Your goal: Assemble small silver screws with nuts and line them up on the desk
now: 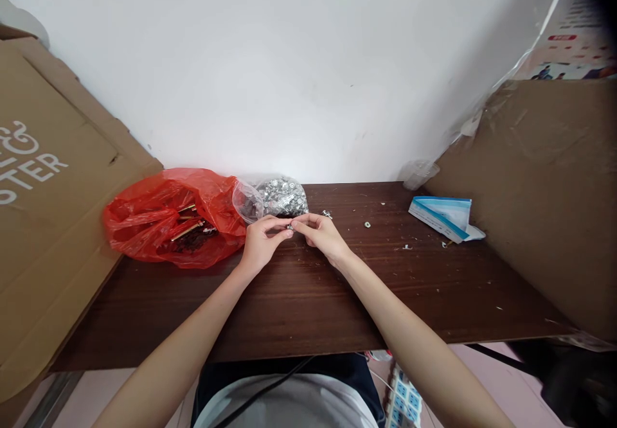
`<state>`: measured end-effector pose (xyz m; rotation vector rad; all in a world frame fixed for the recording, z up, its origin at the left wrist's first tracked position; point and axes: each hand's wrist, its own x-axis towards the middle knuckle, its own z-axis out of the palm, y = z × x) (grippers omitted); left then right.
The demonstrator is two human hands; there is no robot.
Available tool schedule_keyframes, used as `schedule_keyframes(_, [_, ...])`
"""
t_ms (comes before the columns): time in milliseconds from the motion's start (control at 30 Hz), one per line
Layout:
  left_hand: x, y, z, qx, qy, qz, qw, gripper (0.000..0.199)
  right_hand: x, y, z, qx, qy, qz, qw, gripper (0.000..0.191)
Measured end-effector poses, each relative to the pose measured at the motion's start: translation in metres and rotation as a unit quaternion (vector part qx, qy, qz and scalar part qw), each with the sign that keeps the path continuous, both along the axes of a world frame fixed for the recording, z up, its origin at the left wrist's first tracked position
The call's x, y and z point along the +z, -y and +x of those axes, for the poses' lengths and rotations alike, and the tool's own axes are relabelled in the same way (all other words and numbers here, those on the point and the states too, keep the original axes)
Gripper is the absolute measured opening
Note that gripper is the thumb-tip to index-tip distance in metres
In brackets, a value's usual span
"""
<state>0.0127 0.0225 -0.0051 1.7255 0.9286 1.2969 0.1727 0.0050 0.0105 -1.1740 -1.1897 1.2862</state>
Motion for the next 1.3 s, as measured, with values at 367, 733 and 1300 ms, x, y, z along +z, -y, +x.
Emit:
schedule_keyframes(367, [-0.0025, -0.0013, -0.0010, 0.001, -0.015, 0.003, 1.000, 0.022, -0.0008, -0.0013, 0.0028, 0.028, -0.042, -0.005, 0.999, 0.033])
schedule_keyframes(733, [-0.0022, 0.0001, -0.0001, -0.004, 0.000, -0.009, 1.000, 0.022, -0.0035, -0.0023, 0.0040, 0.032, -0.017, -0.018, 0.999, 0.033])
schedule_keyframes(1300, [-0.0018, -0.0003, -0.0010, 0.003, -0.025, 0.008, 1.000, 0.022, -0.0006, -0.0018, 0.0043, 0.036, -0.013, -0.010, 0.999, 0.033])
